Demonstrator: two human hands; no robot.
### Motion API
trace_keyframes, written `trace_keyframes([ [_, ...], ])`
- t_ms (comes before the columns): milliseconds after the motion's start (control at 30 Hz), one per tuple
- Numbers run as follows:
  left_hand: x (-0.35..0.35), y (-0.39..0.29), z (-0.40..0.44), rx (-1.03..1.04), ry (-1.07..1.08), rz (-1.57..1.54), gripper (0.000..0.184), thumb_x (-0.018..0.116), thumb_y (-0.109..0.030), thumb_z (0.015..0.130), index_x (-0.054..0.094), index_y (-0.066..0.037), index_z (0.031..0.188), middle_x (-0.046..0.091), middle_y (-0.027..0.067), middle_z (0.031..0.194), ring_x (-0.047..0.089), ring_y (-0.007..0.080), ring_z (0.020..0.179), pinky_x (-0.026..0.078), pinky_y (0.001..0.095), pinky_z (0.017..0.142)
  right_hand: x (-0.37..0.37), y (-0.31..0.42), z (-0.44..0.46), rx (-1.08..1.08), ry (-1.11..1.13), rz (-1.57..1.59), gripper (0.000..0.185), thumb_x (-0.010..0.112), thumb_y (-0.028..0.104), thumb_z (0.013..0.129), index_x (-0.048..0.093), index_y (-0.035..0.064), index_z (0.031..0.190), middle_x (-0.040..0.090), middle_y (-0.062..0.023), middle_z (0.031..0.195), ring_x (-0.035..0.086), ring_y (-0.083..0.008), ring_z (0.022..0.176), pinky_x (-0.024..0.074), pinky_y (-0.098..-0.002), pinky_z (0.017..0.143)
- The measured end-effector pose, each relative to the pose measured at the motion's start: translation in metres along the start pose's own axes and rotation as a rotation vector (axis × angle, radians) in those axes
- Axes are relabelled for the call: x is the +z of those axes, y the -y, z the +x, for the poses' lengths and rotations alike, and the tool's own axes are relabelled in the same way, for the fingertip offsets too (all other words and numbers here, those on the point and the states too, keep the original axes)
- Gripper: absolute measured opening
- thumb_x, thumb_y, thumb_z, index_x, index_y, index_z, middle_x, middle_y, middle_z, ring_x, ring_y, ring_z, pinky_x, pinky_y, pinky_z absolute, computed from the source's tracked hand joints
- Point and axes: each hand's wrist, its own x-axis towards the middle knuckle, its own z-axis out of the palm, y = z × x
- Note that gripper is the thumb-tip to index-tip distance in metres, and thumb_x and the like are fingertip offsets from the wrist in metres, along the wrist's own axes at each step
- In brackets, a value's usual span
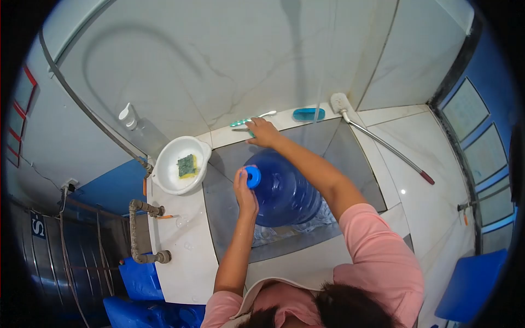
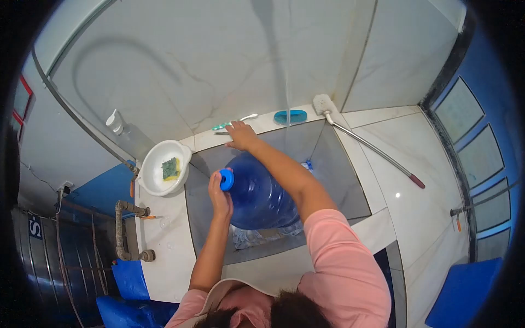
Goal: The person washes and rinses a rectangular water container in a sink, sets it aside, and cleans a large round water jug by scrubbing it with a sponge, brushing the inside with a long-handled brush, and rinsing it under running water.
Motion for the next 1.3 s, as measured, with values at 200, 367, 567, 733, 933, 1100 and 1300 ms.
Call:
trace_keyframes([
  [200, -0.023, -0.026, -0.007, -0.196, 0.091, 0.038, 0.026, 0.04, -0.02, 0.089, 0.056, 0.0, 0.095, 0.064, 0.0132, 0.088, 0.057, 0.0146, 0.08, 0.045, 0.0254, 0.073, 0.033, -0.008, -0.003, 0.063, 0.255, -0.233, 0.041, 0.06, 0.025, 0.078, 0.054, 0.0033, 0.112, 0.055, -0.0165, 0.113, 0.054, -0.0358, 0.104, 0.0499, -0.0455, 0.074],
  [367, -0.005, -0.02, -0.016, -0.159, 0.044, 0.104, 0.035, 0.043, -0.031, 0.093, 0.058, 0.0, 0.093, 0.064, 0.011, 0.082, 0.057, 0.0122, 0.075, 0.045, 0.024, 0.068, -0.062, 0.008, -0.041, 0.138, 0.301, 0.109, 0.03, 0.048, 0.013, 0.08, 0.06, 0.0023, 0.104, 0.063, -0.0195, 0.089, 0.064, -0.0278, 0.08, 0.0515, -0.0373, 0.065],
  [567, 0.038, -0.03, -0.038, -0.225, 0.133, 0.24, 0.043, 0.046, -0.042, 0.094, 0.06, -0.001, 0.093, 0.064, 0.0076, 0.078, 0.056, 0.01, 0.071, 0.044, 0.0219, 0.063, -0.195, 0.097, -0.132, 0.431, 0.53, 0.364, 0.029, 0.045, 0.011, 0.076, 0.065, 0.0047, 0.096, 0.063, -0.0237, 0.089, 0.061, -0.0384, 0.082, 0.0477, -0.0448, 0.072],
  [733, 0.045, -0.029, -0.065, -0.305, 0.214, 0.271, 0.036, 0.05, -0.036, 0.094, 0.061, -0.003, 0.086, 0.063, 0.0044, 0.078, 0.054, 0.0074, 0.067, 0.042, 0.0209, 0.06, -0.213, 0.099, -0.147, 0.327, 0.658, 0.343, 0.026, 0.049, 0.022, 0.08, 0.066, 0.0052, 0.091, 0.064, -0.0223, 0.088, 0.062, -0.0381, 0.082, 0.0471, -0.0461, 0.071],
  [933, 0.053, -0.004, -0.096, -0.161, 0.13, 0.204, 0.027, 0.046, -0.02, 0.096, 0.06, -0.005, 0.078, 0.052, -0.003, 0.068, 0.043, 0.0048, 0.061, 0.036, 0.0216, 0.055, -0.202, 0.142, -0.176, 0.383, 0.378, -0.02, 0.062, 0.035, 0.047, 0.091, 0.064, 0.0016, 0.061, 0.061, -0.0201, 0.063, 0.06, -0.0367, 0.059, 0.047, -0.0462, 0.052],
  [1100, 0.051, -0.007, -0.099, -0.231, 0.179, 0.129, 0.024, 0.046, -0.013, 0.095, 0.061, 0.002, 0.083, 0.057, 0.0007, 0.078, 0.048, 0.0052, 0.071, 0.04, 0.0214, 0.062, -0.196, 0.141, -0.181, 0.335, 0.37, -0.025, 0.062, 0.033, 0.045, 0.093, 0.063, 0.0037, 0.057, 0.06, -0.0176, 0.057, 0.06, -0.0364, 0.056, 0.0468, -0.0457, 0.05],
  [1300, 0.048, -0.006, -0.098, -0.223, 0.203, 0.081, 0.024, 0.046, -0.014, 0.095, 0.061, 0.002, 0.085, 0.057, -0.0009, 0.079, 0.047, 0.0047, 0.071, 0.039, 0.0208, 0.061, -0.206, 0.143, -0.169, 0.314, 0.45, 0.002, 0.064, 0.029, 0.046, 0.094, 0.063, 0.0055, 0.058, 0.061, -0.0162, 0.059, 0.061, -0.0362, 0.059, 0.0482, -0.0445, 0.055],
])
